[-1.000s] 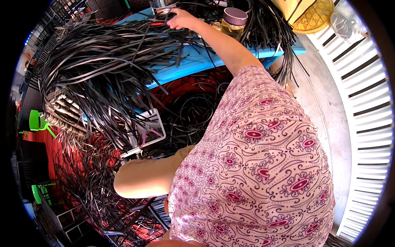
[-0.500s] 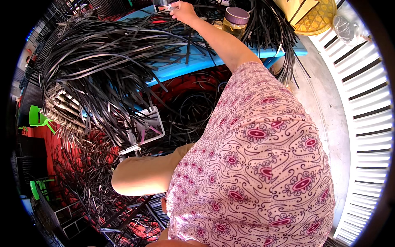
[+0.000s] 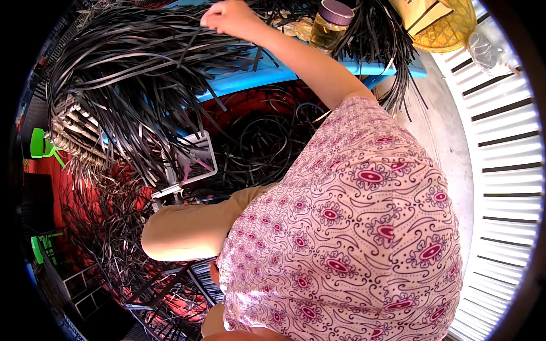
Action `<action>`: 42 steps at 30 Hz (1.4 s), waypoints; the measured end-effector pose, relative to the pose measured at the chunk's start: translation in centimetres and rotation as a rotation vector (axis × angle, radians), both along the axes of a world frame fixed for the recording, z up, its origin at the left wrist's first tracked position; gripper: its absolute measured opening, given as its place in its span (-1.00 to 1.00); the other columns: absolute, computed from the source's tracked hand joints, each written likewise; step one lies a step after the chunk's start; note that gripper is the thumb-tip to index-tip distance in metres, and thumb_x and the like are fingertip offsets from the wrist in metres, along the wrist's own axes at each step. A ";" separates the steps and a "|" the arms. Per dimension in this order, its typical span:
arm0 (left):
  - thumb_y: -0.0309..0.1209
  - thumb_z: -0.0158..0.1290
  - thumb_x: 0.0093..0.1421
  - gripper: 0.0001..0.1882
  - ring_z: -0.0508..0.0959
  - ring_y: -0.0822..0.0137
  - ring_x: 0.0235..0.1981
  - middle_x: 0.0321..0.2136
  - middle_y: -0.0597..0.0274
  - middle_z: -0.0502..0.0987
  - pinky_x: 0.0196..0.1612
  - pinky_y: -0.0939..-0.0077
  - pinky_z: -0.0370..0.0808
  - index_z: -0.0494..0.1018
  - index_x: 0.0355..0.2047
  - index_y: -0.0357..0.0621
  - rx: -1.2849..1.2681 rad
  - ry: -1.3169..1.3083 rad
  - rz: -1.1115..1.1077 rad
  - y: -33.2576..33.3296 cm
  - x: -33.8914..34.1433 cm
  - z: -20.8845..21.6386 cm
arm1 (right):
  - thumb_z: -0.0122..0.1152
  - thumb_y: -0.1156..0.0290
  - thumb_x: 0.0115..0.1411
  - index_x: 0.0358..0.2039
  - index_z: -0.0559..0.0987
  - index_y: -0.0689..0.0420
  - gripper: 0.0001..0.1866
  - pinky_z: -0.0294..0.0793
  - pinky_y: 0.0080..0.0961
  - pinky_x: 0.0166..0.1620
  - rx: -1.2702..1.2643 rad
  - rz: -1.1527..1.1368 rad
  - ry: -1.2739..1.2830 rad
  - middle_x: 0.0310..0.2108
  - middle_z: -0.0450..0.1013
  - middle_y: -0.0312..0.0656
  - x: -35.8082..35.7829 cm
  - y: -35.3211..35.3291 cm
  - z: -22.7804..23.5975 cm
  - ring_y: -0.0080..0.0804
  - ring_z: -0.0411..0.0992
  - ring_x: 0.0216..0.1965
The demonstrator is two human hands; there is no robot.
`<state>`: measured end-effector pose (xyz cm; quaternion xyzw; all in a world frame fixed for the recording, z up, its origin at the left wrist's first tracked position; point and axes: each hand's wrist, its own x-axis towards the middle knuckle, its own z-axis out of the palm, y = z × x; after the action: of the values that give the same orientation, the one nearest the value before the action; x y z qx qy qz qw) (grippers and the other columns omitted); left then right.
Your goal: The person sits on the floor assembling a black wicker chair. They attach thin black wicker strips to the chair frame using a pneumatic nail gun and trim the excess with pliers. The person repeatedly picks up strips, staples them to the frame, and cuts them to length.
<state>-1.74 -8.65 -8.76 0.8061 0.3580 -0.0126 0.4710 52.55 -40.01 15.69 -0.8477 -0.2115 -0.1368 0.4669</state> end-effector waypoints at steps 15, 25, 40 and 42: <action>-0.39 -0.13 0.27 -0.69 0.32 0.07 -0.45 -0.48 0.00 0.33 -0.39 0.17 0.23 0.36 -0.08 -0.37 0.008 -0.011 0.006 0.1 -0.9 0.1 | 0.37 0.18 -0.09 -0.34 0.67 0.08 -0.68 0.46 -0.44 -0.30 -0.678 0.052 0.235 -0.37 0.60 -0.16 -5.7 -1.4 -3.7 -0.31 0.54 -0.38; -0.39 -0.13 0.27 -0.68 0.33 0.04 -0.43 -0.47 -0.03 0.34 -0.38 0.15 0.24 0.36 -0.07 -0.37 0.037 -0.025 -0.010 0.5 -0.8 0.1 | 0.29 0.20 0.15 -0.25 0.64 0.11 -0.73 0.25 -0.67 -0.50 0.421 0.061 0.386 -0.51 0.49 -0.38 -4.0 1.0 -0.8 -0.70 0.24 -0.60; -0.39 -0.13 0.27 -0.67 0.35 0.00 -0.40 -0.44 -0.07 0.36 -0.35 0.11 0.25 0.36 -0.05 -0.37 0.119 -0.036 -0.036 1.7 0.5 -0.9 | 0.21 0.00 0.13 -0.10 0.58 0.19 -0.48 0.49 -0.31 -0.14 -0.233 -0.341 -0.222 -0.22 0.56 -0.03 6.9 0.9 0.1 -0.15 0.54 -0.17; -0.39 -0.13 0.27 -0.67 0.35 -0.01 -0.39 -0.44 -0.07 0.36 -0.34 0.10 0.25 0.36 -0.05 -0.37 0.124 -0.032 -0.054 1.4 1.1 -1.2 | 0.18 -0.11 0.07 -0.22 0.61 0.23 -0.41 0.48 -0.22 -0.08 -0.351 -0.439 -0.190 -0.23 0.55 0.05 12.6 -1.7 -0.7 -0.02 0.52 -0.14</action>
<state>-0.61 -7.22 -9.99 0.8433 0.3285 0.0097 0.4252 65.13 -41.67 15.01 -0.9243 -0.0862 -0.2746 0.2507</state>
